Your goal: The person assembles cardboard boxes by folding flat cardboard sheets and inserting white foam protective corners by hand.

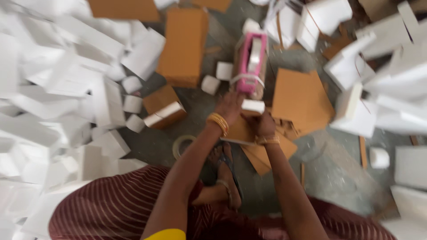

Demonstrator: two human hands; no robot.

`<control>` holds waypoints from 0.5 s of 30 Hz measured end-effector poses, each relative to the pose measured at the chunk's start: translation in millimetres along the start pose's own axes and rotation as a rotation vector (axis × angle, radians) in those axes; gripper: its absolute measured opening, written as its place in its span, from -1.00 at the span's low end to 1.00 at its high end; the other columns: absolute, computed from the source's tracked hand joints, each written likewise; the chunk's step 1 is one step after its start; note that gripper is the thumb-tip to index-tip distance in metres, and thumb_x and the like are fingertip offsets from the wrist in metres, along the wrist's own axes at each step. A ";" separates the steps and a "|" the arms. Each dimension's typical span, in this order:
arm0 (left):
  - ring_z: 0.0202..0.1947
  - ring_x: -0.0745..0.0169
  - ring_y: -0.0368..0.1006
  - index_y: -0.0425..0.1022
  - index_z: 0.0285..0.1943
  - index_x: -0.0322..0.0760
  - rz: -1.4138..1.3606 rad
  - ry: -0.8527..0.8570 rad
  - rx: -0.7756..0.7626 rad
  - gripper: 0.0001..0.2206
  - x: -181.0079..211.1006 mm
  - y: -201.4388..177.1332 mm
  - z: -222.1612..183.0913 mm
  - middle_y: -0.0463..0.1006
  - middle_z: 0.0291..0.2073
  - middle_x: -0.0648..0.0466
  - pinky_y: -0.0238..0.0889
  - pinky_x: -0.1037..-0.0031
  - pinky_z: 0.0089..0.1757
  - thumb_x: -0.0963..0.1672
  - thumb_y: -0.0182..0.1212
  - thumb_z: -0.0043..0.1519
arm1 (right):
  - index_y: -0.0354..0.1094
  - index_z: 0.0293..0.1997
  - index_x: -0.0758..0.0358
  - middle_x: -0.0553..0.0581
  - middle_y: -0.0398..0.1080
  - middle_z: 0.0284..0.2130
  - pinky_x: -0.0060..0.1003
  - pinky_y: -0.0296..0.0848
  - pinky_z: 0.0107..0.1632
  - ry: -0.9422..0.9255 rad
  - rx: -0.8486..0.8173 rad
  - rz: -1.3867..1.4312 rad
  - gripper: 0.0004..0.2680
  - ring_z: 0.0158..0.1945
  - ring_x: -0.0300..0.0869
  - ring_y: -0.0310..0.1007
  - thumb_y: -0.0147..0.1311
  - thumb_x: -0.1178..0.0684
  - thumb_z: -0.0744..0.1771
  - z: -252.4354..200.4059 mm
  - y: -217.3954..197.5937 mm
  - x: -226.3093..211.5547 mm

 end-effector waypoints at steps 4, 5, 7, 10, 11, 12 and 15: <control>0.03 -0.03 0.40 0.37 0.03 -0.20 0.094 0.081 0.106 -0.72 2.5 -5.3 -5.7 0.47 -0.01 -0.06 0.29 0.09 -0.03 -0.15 0.16 0.13 | 0.36 0.10 0.22 0.24 0.55 -0.08 -0.14 0.52 -0.02 -0.155 -0.004 -0.036 -0.65 -0.03 0.07 0.58 0.34 -0.09 0.29 8.7 7.6 20.5; 0.03 -0.04 0.39 0.37 0.03 -0.20 0.061 0.079 0.091 -0.71 6.5 -6.3 -9.4 0.47 -0.02 -0.05 0.29 0.10 -0.02 -0.14 0.20 0.12 | 0.35 0.15 0.24 0.29 0.52 -0.05 -0.11 0.50 -0.02 -0.150 -0.021 -0.083 -0.67 -0.01 0.12 0.54 0.25 0.02 0.29 9.0 5.2 29.5; 0.01 -0.05 0.38 0.37 0.02 -0.21 0.013 0.058 0.077 -0.68 6.7 -12.8 -9.5 0.46 -0.05 -0.04 0.30 0.12 0.01 -0.12 0.28 0.11 | 0.32 0.26 0.30 0.39 0.45 0.03 -0.05 0.45 -0.02 -0.167 -0.066 -0.169 -0.64 0.02 0.24 0.46 0.09 0.24 0.30 12.1 3.2 30.9; 0.00 -0.07 0.38 0.37 0.03 -0.24 0.023 0.060 0.068 -0.61 8.4 -17.7 -7.5 0.45 -0.05 -0.06 0.29 0.11 0.01 -0.07 0.37 0.09 | 0.33 0.18 0.31 0.27 0.50 -0.05 -0.20 0.51 -0.02 -0.190 -0.041 0.072 -0.73 0.03 0.01 0.54 0.04 0.25 0.33 3.0 -31.8 10.0; 0.00 -0.07 0.38 0.37 0.03 -0.24 0.006 0.051 0.058 -0.61 8.8 -17.2 -6.3 0.45 -0.06 -0.06 0.29 0.10 0.01 -0.07 0.37 0.08 | 0.33 0.17 0.33 0.22 0.48 -0.05 -0.25 0.50 -0.05 -0.200 -0.024 0.237 -0.74 -0.02 -0.08 0.54 -0.04 0.27 0.35 7.8 -46.4 0.1; 0.00 -0.07 0.38 0.37 0.02 -0.23 -0.008 0.043 0.044 -0.60 7.8 -16.6 -5.8 0.45 -0.06 -0.05 0.29 0.09 0.00 -0.06 0.38 0.07 | 0.32 0.17 0.34 0.17 0.47 -0.04 -0.31 0.50 -0.09 -0.206 -0.006 0.407 -0.75 -0.07 -0.17 0.54 -0.11 0.28 0.36 16.0 -58.7 -9.6; -0.01 -0.07 0.38 0.37 0.01 -0.23 -0.013 0.043 0.042 -0.59 10.5 -18.2 -7.8 0.45 -0.07 -0.05 0.29 0.09 0.00 -0.06 0.39 0.04 | 0.40 0.10 0.29 0.01 0.47 -0.28 -0.45 0.42 -0.31 0.050 -0.041 0.480 -0.83 -0.30 -0.36 0.44 0.01 0.07 0.44 60.1 -65.2 -19.9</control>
Point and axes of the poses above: each hand's wrist, its own z-axis towards the middle knuckle, its own y-axis out of the palm, x = y × z, the point moved 9 cm from there along z, towards the middle knuckle
